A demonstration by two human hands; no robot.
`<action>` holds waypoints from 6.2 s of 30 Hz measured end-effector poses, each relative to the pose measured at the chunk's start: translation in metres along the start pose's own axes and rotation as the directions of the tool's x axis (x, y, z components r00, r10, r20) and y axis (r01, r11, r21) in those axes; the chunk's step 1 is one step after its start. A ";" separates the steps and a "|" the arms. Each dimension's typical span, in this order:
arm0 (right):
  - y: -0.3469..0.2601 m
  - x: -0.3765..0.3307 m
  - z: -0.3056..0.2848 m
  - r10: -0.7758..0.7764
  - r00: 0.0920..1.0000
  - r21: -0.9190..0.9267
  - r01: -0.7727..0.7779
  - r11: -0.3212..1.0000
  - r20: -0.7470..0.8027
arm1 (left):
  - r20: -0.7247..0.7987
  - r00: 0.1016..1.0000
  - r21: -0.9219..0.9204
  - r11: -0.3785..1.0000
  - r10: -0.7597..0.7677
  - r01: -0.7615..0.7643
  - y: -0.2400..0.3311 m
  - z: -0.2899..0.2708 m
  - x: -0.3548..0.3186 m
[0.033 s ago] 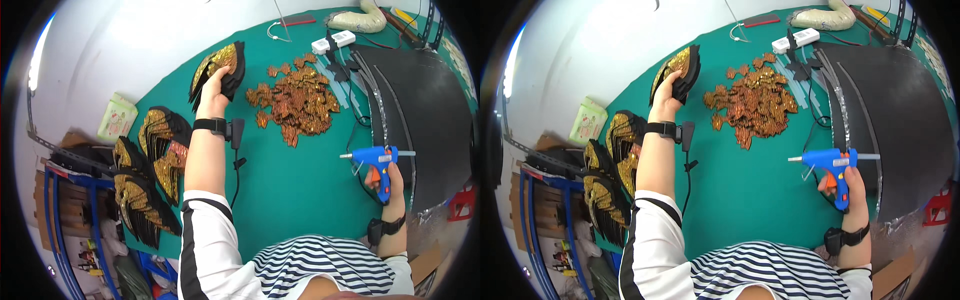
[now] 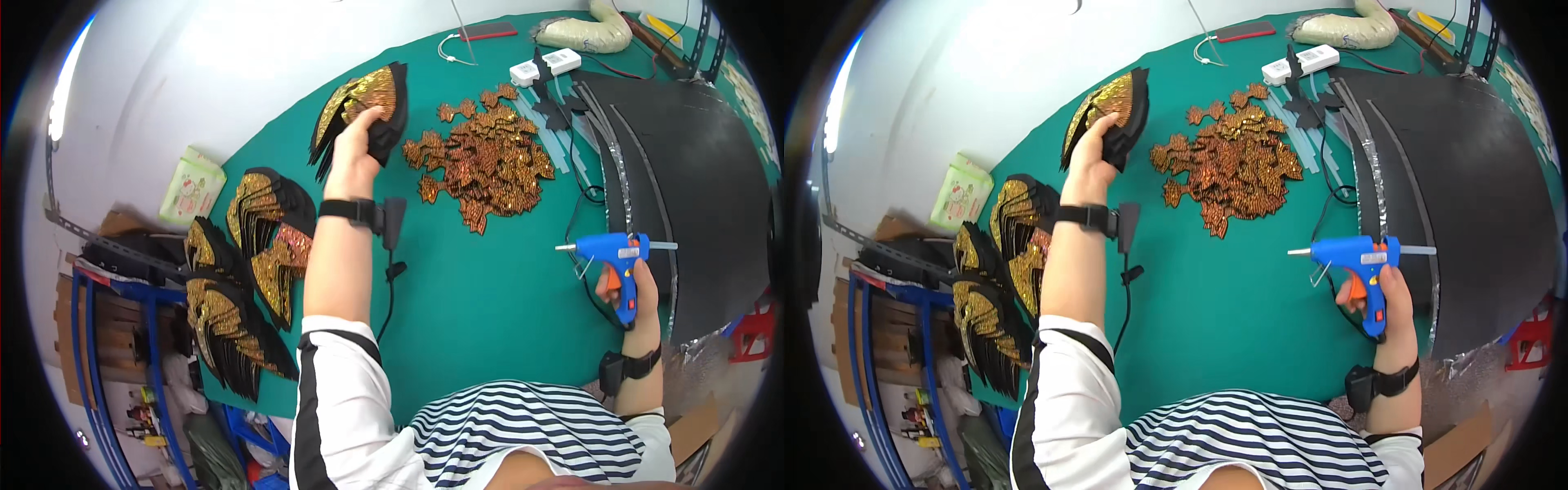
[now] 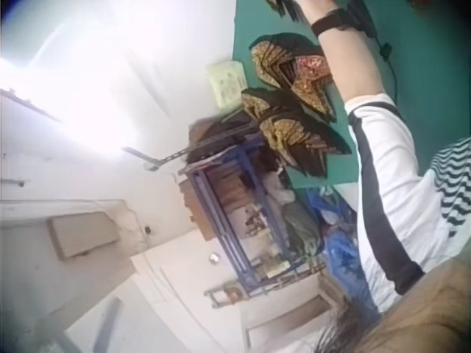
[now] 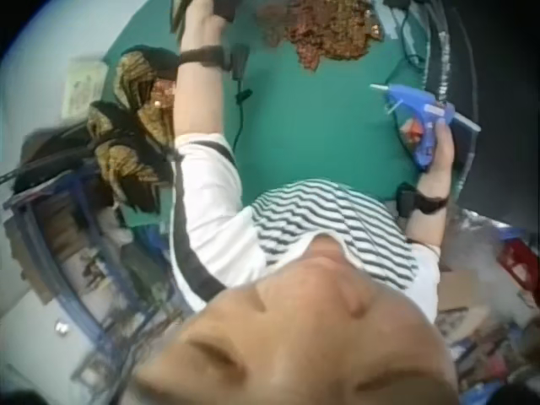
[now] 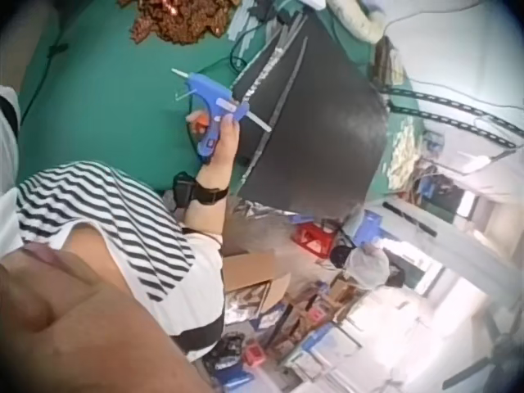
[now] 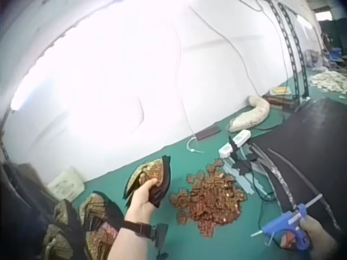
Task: The recorder uses a hot glue gun to attach small decorative bows onto larger shoe components.
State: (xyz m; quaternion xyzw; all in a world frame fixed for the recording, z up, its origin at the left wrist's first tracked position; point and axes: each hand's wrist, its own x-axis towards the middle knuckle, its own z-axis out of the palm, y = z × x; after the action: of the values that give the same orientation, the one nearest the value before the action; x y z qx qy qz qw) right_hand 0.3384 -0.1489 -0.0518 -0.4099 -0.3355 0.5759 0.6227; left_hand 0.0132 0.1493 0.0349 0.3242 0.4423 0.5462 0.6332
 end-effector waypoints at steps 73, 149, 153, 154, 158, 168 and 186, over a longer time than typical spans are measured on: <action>0.017 0.009 -0.032 -0.128 0.980 0.156 0.104 0.982 0.155 | 0.618 0.775 0.427 0.771 0.132 -0.472 0.014 -0.100 -0.190; 0.013 0.002 -0.010 -0.040 0.968 0.111 0.013 0.994 0.247 | 0.510 0.856 0.856 -0.046 -0.087 -0.515 -0.033 -0.034 -0.052; 0.013 0.003 -0.009 -0.049 0.968 0.112 0.022 0.993 0.246 | 0.600 0.800 0.763 -0.302 0.003 -0.571 -0.067 -0.031 -0.020; 0.013 0.003 -0.008 -0.049 0.967 0.114 0.021 0.993 0.248 | 0.608 0.794 0.742 -0.353 -0.001 -0.569 -0.072 -0.029 -0.018; 0.008 0.002 -0.005 -0.035 0.969 0.091 0.013 0.996 0.243 | 0.496 0.867 0.836 -0.245 -0.047 -0.492 -0.072 -0.025 -0.015; 0.011 0.000 -0.007 -0.011 0.976 0.070 -0.004 0.998 0.217 | 0.257 0.944 0.834 0.541 -0.209 -0.107 -0.056 -0.064 -0.036; 0.013 0.001 -0.007 0.011 0.968 0.051 -0.024 0.998 0.249 | 0.143 0.950 0.703 0.704 -0.278 0.100 -0.056 -0.062 -0.056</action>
State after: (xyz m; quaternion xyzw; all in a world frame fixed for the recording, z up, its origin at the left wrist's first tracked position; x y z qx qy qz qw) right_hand 0.3390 -0.1486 -0.0667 -0.3206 -0.3918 0.6370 0.5813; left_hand -0.0214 0.0792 -0.0283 0.5510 0.5648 0.2319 0.5689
